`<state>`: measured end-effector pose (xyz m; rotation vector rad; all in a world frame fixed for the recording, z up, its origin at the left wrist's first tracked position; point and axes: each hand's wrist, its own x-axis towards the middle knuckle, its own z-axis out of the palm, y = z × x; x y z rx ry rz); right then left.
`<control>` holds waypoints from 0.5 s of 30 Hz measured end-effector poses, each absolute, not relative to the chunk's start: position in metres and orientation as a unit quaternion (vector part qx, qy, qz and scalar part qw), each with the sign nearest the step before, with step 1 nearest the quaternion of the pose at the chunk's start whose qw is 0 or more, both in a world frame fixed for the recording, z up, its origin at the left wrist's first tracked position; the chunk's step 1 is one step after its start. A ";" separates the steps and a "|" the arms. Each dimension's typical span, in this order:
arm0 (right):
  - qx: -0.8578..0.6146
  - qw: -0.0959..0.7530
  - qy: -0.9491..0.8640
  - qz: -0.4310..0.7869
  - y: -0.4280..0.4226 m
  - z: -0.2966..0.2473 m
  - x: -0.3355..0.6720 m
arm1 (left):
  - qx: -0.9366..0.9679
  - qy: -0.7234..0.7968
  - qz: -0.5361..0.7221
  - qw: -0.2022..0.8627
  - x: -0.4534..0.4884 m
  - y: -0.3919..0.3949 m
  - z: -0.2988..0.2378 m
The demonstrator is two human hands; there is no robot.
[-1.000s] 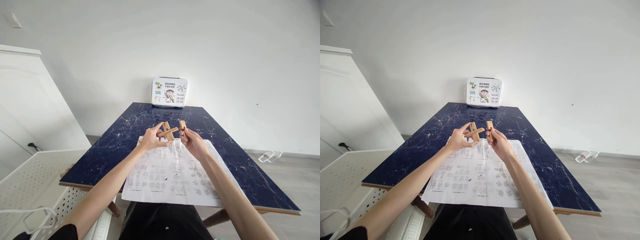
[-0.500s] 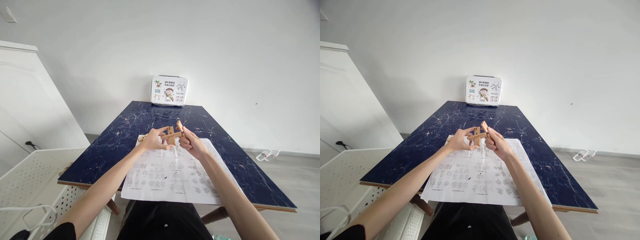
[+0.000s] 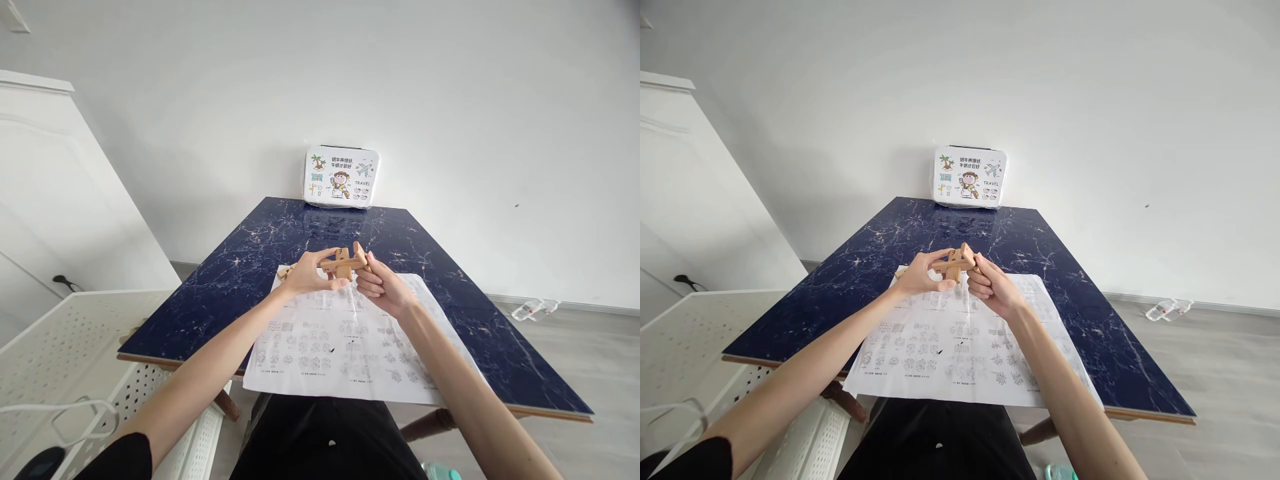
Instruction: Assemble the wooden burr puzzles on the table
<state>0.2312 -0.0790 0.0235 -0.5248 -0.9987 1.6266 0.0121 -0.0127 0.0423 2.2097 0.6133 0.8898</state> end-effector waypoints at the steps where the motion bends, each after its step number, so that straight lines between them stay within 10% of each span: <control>1: -0.215 0.552 -0.414 0.692 -0.079 0.023 0.230 | 0.846 0.235 0.344 0.333 0.013 -0.014 0.042; 15: -0.217 0.554 -0.369 0.714 -0.078 0.018 0.220 | 0.826 0.238 0.370 0.352 0.016 -0.011 0.035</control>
